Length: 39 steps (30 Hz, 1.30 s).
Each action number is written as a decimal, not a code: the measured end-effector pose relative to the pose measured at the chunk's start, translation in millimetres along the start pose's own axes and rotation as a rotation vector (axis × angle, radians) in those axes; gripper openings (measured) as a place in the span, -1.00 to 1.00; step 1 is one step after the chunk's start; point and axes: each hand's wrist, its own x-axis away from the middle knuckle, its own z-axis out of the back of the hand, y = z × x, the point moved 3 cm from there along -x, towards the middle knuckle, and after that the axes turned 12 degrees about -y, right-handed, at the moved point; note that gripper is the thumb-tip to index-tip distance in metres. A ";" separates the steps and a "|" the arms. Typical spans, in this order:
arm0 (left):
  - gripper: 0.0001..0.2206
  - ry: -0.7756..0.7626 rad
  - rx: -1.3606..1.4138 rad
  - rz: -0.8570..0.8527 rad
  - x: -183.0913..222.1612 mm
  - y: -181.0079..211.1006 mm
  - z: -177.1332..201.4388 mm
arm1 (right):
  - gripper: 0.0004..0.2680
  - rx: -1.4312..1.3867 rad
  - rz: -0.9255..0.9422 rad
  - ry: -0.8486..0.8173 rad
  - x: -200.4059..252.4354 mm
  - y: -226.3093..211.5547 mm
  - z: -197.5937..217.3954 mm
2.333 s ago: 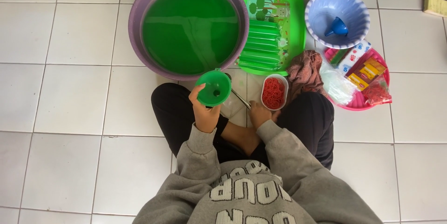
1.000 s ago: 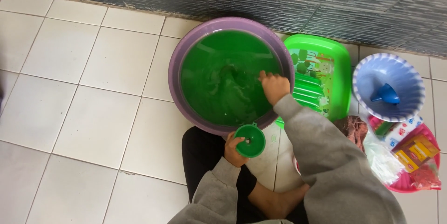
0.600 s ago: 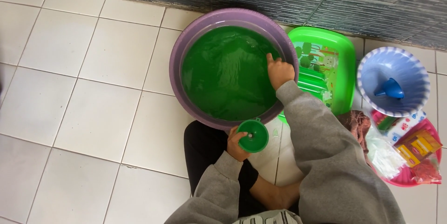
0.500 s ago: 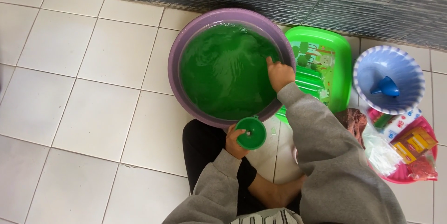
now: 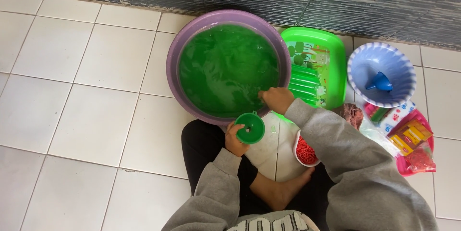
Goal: The person fills a clear plastic bag with green liquid using a funnel and a ladle, then ties the bag shut with a red rubber band.
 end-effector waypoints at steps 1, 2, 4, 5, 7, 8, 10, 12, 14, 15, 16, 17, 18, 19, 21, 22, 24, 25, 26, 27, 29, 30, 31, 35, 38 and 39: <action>-0.58 0.001 0.000 -0.002 0.4 -0.7 0.2 | -0.87 0.001 0.000 0.001 -2.0 0.0 6.6; -0.59 -0.010 0.002 0.007 0.7 -2.3 0.0 | -0.87 -0.100 -0.012 -0.044 -4.8 1.1 11.9; -0.60 -0.020 0.003 0.021 1.8 -0.7 -0.2 | -0.85 -0.202 -0.021 -0.093 -8.5 1.8 21.3; -0.60 -0.014 0.010 0.023 0.9 0.7 0.3 | -0.84 -0.200 -0.065 -0.085 -11.0 3.4 27.2; -0.60 -0.006 0.013 0.027 1.4 0.1 -0.1 | -0.83 -0.199 -0.105 -0.078 -23.9 10.2 26.6; -0.60 -0.006 0.029 0.030 2.9 -1.9 -1.0 | -0.84 -0.170 -0.144 -0.035 -34.0 16.7 21.2; -0.61 -0.008 0.043 0.036 3.5 -1.9 -2.2 | -0.84 -0.143 -0.182 0.006 -50.8 26.3 13.8; -0.61 0.013 0.015 0.038 1.0 2.4 -1.3 | -0.82 -0.074 -0.238 0.051 -64.9 33.4 12.4; -0.61 0.022 0.003 0.029 -0.8 4.7 -0.3 | -0.86 -0.057 -0.260 0.117 -80.0 41.0 5.7; -0.61 0.033 -0.007 0.015 -2.7 5.4 -0.2 | -0.86 -0.038 -0.285 0.187 -87.4 45.7 4.3; -0.61 0.033 -0.009 0.016 -3.9 7.2 0.2 | -0.86 -0.039 -0.283 0.186 -88.9 45.5 9.1; -0.62 0.035 -0.006 0.026 -5.2 9.4 0.2 | -0.85 -0.059 -0.294 0.221 -89.2 46.1 14.8; -0.62 0.037 -0.003 0.035 -6.2 11.8 0.2 | -0.84 -0.079 -0.305 0.257 -89.0 46.7 20.3; -0.62 0.036 -0.003 0.038 -7.0 13.5 0.7 | -0.84 -0.080 -0.306 0.254 -93.6 50.0 13.9; -0.63 0.042 -0.018 0.048 -9.3 17.0 1.6 | -0.85 -0.050 -0.320 0.358 -100.5 57.4 4.4; -0.63 0.041 -0.017 0.048 -9.3 13.7 0.4 | -0.85 -0.051 -0.321 0.358 -101.0 58.6 3.0; -0.62 0.054 -0.021 0.034 -5.9 11.0 0.3 | -0.84 0.125 -0.362 0.428 -97.9 56.2 0.7; -0.62 0.053 -0.022 0.036 -5.7 11.0 0.2 | -0.84 0.124 -0.361 0.427 -94.7 55.0 2.3; -0.62 0.060 -0.025 0.030 -5.4 11.8 0.1 | -0.83 0.070 -0.365 0.327 -92.5 54.9 1.5; -0.62 0.067 -0.025 0.018 -7.6 10.5 -1.2 | -0.81 0.018 -0.373 0.232 -90.7 57.1 2.8; -0.61 0.068 -0.017 0.005 -11.0 11.2 0.8 | -0.83 0.010 -0.348 0.229 -97.1 67.0 -12.0; -0.60 0.069 -0.011 -0.004 -12.3 12.1 1.6 | -0.83 0.001 -0.320 0.223 -99.7 71.8 -19.6; -0.60 0.069 -0.008 -0.008 -12.6 11.9 1.7 | -0.83 0.002 -0.324 0.226 -94.4 71.1 -19.2; -0.60 0.053 -0.002 -0.013 -16.0 12.0 2.4 | -0.86 0.020 -0.231 0.225 -69.9 62.0 -20.7; -0.61 0.046 0.005 -0.014 -10.6 6.4 1.2 | -0.83 0.005 -0.125 0.160 -50.2 49.7 -24.7; -0.61 0.041 0.004 -0.009 -7.1 3.2 1.0 | -0.83 -0.026 -0.068 0.106 -44.4 44.0 -26.9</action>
